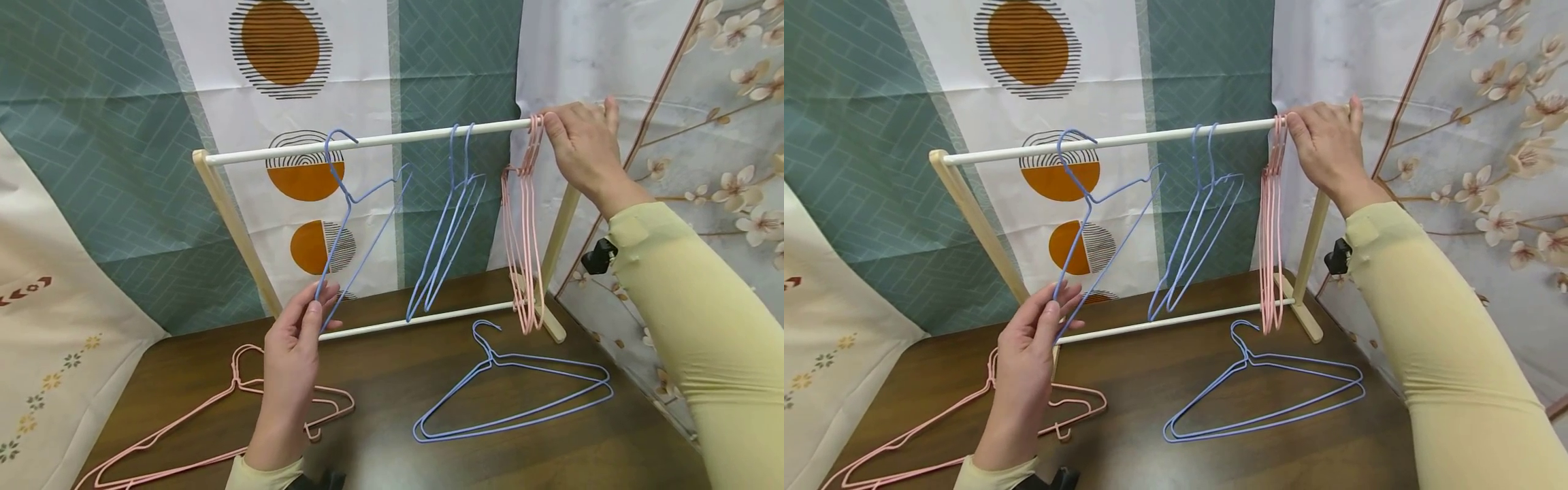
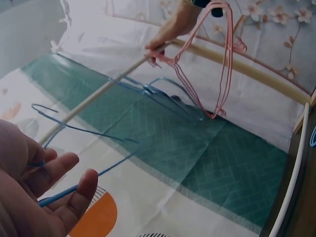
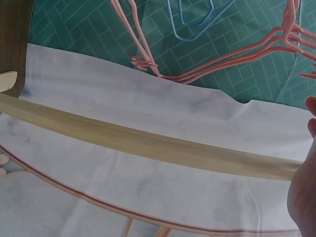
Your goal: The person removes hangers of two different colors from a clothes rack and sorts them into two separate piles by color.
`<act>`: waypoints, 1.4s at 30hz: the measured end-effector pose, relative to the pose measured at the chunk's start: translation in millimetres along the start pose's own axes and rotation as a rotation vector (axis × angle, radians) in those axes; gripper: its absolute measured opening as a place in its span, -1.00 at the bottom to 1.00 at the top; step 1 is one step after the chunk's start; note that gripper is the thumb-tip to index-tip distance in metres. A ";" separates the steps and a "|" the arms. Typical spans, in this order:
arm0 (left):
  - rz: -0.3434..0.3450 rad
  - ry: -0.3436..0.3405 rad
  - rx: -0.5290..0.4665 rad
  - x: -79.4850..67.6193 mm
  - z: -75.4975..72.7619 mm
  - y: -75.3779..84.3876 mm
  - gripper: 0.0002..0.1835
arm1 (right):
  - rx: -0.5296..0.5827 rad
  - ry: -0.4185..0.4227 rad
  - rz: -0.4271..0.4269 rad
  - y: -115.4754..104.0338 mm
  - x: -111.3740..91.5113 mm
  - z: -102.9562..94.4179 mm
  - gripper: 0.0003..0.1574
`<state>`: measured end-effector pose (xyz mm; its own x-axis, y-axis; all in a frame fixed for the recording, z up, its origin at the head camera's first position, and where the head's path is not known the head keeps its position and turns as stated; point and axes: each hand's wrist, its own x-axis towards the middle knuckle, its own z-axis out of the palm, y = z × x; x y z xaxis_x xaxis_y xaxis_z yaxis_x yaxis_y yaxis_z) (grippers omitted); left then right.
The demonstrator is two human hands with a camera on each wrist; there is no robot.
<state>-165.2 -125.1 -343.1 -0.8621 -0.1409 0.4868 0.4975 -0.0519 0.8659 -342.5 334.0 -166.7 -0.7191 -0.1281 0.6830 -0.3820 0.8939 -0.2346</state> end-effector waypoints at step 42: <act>-0.327 -0.222 0.135 -22.5 -31.0 -40.5 -0.67 | 0.002 0.008 0.001 1.2 -0.2 3.9 -0.28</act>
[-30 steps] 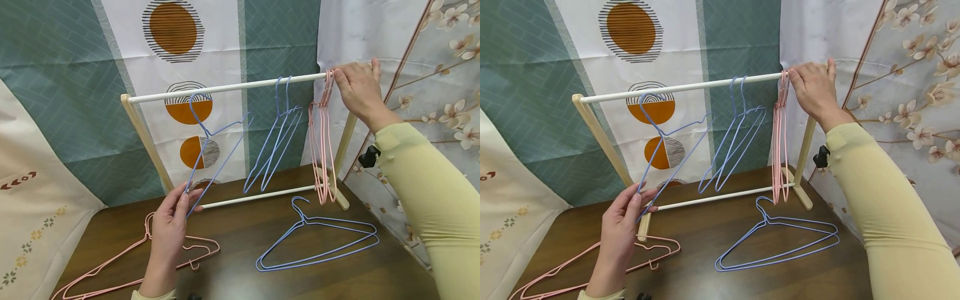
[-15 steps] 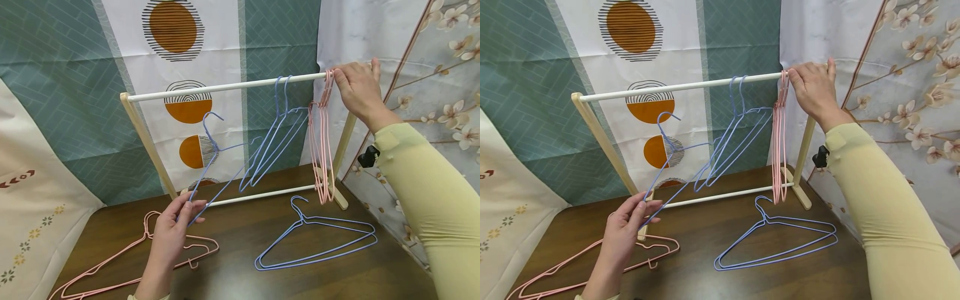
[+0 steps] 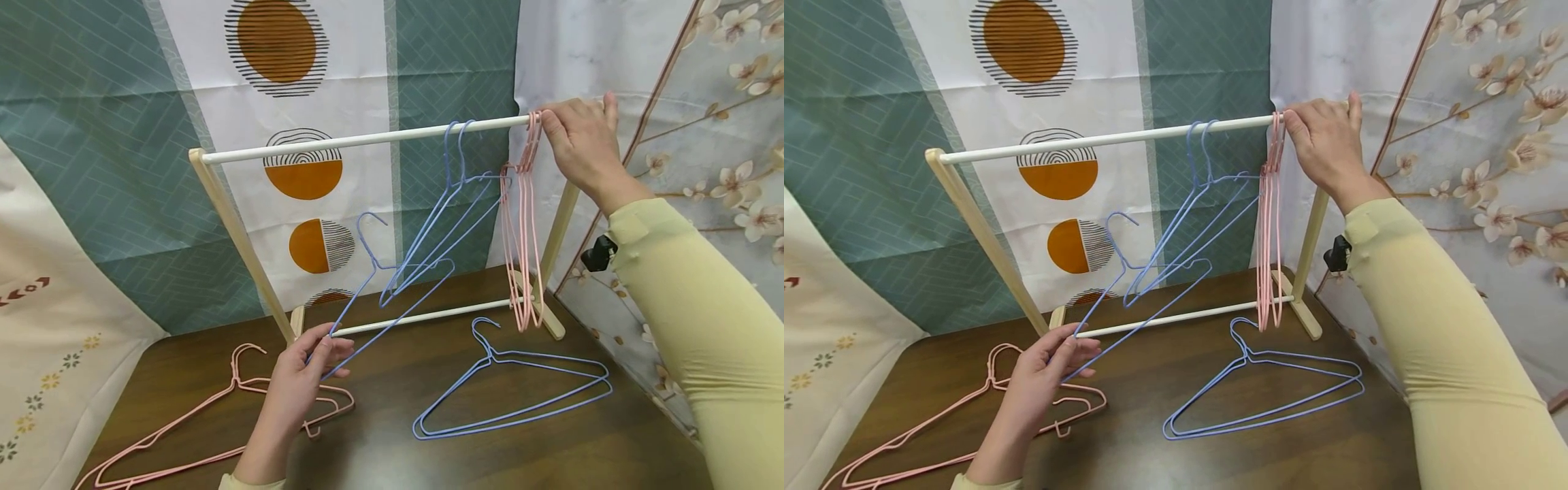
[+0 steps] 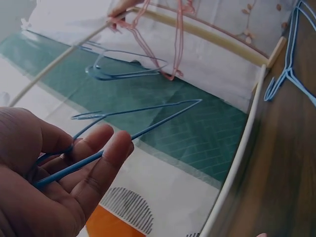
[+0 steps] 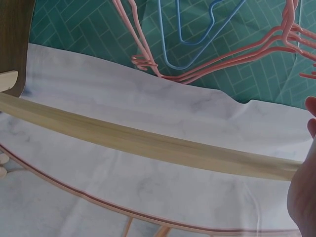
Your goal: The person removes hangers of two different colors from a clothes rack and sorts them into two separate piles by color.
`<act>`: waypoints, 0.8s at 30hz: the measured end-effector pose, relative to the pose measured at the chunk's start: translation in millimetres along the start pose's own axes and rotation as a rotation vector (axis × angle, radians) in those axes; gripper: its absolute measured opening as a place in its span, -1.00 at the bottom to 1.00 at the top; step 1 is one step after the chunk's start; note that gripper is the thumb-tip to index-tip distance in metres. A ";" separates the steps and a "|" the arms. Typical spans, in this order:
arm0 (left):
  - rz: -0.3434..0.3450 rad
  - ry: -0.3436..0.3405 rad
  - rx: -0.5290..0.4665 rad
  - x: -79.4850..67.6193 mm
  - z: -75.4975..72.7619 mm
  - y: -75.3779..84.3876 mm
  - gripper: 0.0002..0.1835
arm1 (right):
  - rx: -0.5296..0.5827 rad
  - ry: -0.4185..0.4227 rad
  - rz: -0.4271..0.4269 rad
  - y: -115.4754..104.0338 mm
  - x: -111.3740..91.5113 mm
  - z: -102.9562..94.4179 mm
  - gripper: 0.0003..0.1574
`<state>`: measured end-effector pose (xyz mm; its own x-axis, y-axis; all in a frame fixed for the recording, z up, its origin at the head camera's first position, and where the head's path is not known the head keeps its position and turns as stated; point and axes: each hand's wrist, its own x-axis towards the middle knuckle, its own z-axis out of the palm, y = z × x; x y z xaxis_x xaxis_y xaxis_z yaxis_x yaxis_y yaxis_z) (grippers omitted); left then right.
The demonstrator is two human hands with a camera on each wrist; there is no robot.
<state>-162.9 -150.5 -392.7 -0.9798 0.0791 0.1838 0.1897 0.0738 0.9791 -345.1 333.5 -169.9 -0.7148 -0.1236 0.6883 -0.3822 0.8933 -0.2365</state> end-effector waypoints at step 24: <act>-0.160 -0.208 -0.182 5.8 37.2 -37.4 -0.63 | -0.005 0.006 0.001 -1.7 1.1 -0.5 -0.30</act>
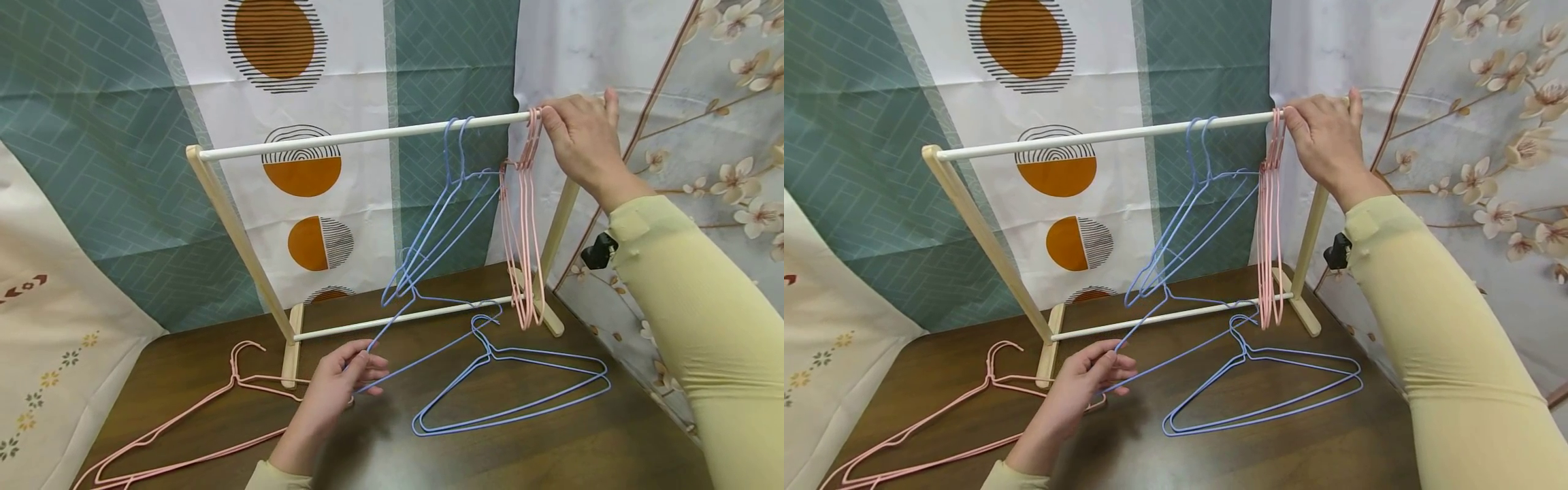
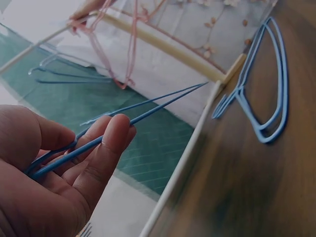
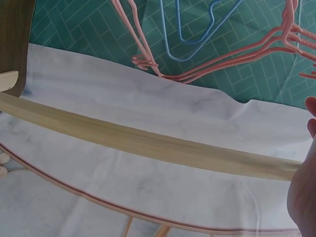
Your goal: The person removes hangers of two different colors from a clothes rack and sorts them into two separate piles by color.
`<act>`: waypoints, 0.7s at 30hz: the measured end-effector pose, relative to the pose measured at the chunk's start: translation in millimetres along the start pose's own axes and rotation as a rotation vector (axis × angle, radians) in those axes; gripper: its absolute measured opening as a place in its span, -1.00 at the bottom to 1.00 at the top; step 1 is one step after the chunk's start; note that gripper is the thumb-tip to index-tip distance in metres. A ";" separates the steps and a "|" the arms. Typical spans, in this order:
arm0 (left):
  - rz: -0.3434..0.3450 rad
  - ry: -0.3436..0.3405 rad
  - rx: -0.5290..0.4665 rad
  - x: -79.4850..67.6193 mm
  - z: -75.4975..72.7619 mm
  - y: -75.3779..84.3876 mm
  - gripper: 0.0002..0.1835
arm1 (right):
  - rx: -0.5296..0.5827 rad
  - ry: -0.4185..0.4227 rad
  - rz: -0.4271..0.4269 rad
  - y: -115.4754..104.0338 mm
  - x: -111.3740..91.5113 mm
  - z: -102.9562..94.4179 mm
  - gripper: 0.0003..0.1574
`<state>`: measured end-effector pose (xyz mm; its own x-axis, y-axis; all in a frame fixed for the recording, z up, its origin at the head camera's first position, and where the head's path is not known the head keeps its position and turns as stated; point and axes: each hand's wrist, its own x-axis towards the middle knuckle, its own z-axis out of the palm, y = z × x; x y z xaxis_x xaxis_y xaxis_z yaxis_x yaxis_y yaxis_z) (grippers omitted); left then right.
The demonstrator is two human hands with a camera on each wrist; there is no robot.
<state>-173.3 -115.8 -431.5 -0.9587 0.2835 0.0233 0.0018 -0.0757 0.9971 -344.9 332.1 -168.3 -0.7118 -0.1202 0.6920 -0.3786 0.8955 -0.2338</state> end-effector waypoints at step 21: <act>-0.051 -0.198 -0.139 16.6 53.5 -32.3 -0.65 | -0.012 -0.020 0.022 0.1 -0.9 -1.8 -0.29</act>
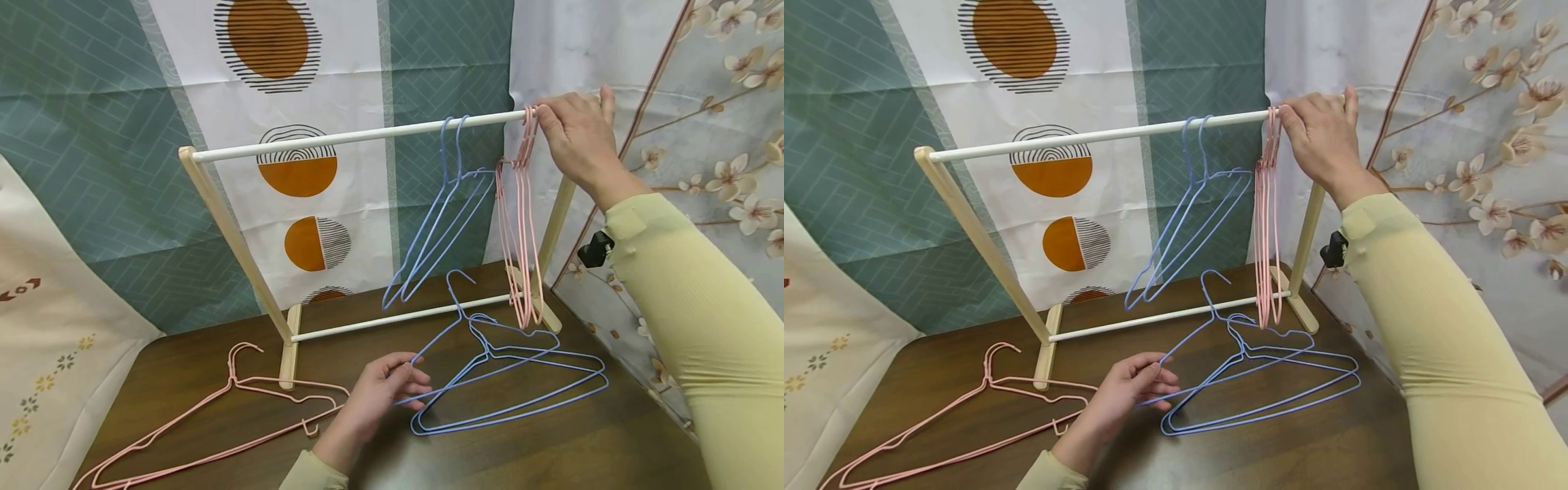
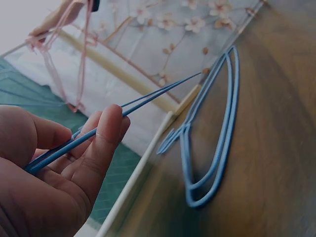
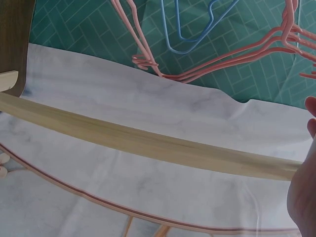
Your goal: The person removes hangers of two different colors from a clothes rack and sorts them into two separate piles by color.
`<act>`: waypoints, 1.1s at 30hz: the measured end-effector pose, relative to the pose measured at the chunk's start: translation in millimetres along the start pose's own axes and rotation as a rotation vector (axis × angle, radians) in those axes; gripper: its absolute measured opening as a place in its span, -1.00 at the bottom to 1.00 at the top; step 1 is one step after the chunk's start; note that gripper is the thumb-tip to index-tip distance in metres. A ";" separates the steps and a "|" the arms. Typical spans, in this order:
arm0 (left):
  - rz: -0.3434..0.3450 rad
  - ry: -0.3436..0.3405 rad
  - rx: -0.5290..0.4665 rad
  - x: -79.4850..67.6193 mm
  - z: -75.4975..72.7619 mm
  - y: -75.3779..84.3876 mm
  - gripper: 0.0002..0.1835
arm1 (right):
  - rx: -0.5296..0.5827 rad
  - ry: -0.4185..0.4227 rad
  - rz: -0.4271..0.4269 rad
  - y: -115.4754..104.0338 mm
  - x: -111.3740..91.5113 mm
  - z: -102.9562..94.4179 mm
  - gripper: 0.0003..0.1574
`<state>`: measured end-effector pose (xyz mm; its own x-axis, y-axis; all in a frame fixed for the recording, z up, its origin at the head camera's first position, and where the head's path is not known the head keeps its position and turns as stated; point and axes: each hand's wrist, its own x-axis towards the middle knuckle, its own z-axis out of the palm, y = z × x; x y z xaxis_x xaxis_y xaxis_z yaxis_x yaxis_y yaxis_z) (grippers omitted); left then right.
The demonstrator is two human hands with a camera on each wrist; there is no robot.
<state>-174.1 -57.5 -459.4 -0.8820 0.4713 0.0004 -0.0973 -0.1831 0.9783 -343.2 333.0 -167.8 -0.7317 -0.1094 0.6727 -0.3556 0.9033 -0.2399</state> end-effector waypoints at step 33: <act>-0.102 -0.003 -0.074 26.9 51.8 -32.6 -0.67 | 0.009 0.017 -0.012 -1.2 0.2 1.1 -0.30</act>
<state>-170.8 5.9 -480.5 -0.8642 0.4936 -0.0979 -0.2206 -0.1969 0.9553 -343.6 331.5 -168.1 -0.7174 -0.1126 0.6875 -0.3695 0.8981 -0.2384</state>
